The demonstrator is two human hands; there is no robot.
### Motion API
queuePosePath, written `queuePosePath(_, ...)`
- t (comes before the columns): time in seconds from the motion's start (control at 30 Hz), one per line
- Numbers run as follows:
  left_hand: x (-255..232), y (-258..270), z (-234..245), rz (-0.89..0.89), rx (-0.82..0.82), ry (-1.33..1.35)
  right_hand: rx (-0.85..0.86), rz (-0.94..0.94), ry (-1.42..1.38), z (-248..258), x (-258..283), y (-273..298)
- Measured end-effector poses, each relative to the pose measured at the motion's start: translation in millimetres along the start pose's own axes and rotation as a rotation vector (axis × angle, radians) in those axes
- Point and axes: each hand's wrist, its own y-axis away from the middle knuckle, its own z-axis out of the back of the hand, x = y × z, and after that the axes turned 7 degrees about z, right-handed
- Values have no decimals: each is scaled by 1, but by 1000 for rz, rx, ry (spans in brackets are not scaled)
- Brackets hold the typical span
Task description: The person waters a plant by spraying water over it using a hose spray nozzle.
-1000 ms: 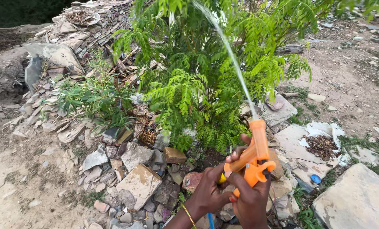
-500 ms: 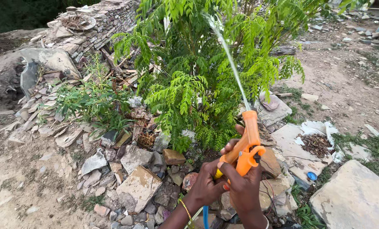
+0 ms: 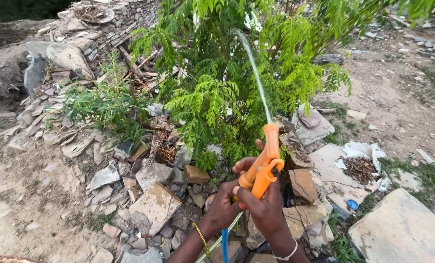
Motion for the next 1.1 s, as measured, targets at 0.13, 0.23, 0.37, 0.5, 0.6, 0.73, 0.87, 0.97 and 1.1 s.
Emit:
queuePosePath(0.13, 13, 5, 12, -11, 32, 14, -63, -3, -1, -12, -10, 0)
queuePosePath(0.23, 14, 3, 17, -96, 24, -69, -103, 52, -31, -24, -17, 1)
queuePosePath(0.37, 8, 20, 26, -141, -54, -48, -119, 26, -45, -37, -17, -3)
queuePosePath(0.5, 13, 35, 32, 212, -33, -88, -176, 60, 12, -47, -12, -5)
queuePosePath(0.6, 23, 43, 40, 245, -68, -48, -154, 50, 37, -61, -14, -2)
queuePosePath(0.73, 41, 65, 53, 124, -85, 163, -146, -33, 49, -81, -24, 1)
queuePosePath(0.87, 64, 89, 73, 218, -65, 172, -124, -95, -7, -99, -38, 5)
queuePosePath(0.97, 76, 103, 82, 273, -81, 189, -113, -163, -63, -111, -49, 13)
queuePosePath(1.1, 82, 119, 87, 181, -57, 299, -95, -134, -47, -126, -58, 31)
